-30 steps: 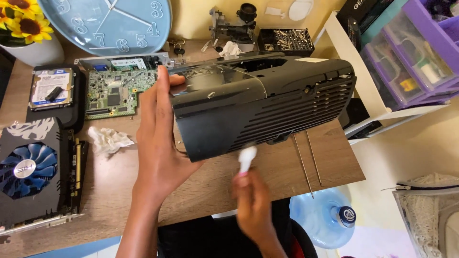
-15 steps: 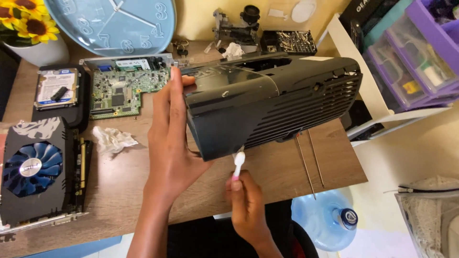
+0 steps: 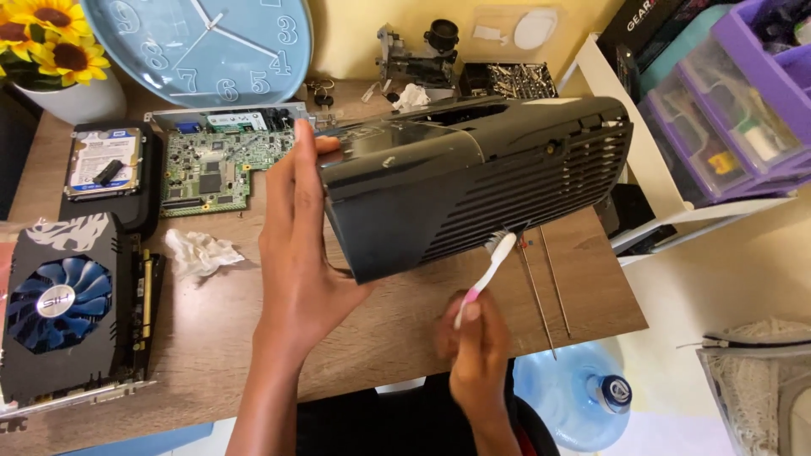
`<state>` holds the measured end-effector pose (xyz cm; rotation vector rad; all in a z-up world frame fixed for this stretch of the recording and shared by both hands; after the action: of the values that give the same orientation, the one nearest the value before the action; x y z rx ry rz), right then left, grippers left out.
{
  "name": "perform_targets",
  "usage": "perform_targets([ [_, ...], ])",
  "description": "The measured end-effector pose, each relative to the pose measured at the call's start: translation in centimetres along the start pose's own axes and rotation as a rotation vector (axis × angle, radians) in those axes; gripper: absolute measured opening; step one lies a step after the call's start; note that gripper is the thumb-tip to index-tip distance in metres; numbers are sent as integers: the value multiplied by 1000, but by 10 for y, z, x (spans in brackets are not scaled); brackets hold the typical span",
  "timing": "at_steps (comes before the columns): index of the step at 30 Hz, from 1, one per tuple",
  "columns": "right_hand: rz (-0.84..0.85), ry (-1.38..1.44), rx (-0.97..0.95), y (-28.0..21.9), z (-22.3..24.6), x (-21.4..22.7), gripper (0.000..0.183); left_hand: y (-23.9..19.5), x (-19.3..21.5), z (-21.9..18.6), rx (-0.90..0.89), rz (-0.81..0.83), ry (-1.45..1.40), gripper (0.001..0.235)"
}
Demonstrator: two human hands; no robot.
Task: The person uses a toothbrush to clean the exterior surfaces of a black projector, including the vents, control panel, and lens area. They rotate the projector to access different sides while scrubbing with the toothbrush.
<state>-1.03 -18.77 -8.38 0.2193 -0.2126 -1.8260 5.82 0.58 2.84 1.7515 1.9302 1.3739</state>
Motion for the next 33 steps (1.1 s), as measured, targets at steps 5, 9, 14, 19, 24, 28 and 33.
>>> perform_targets([
  [5,131,-172,90,-1,9,-8,29,3,2,-6,-23,-1,-26,124],
  [9,-36,81,3,6,3,-2,43,4,0,-3,-14,-4,10,127],
  [14,72,-311,96,5,-14,16,25,4,2,-4,-5,-13,0,122],
  [19,70,-47,35,7,11,6,37,6,1,-3,-14,-20,-2,123],
  [24,55,-77,103,4,5,20,15,3,-2,-2,16,11,2,134],
  [28,16,-38,-15,-2,7,15,33,1,-2,-1,12,-20,-1,131],
  [33,130,-111,-91,-12,16,-5,36,1,-2,-4,-29,-7,-7,119],
])
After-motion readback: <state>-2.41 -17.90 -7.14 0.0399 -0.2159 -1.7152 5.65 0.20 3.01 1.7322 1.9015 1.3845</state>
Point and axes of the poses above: each hand's wrist, its own y-axis towards the middle knuckle, its own x-axis out of the back of the hand, z = x × y, the point moved 5 cm from there along y, towards the middle knuckle, and after that the axes turned 3 degrees about -y, right-handed, at the moved point
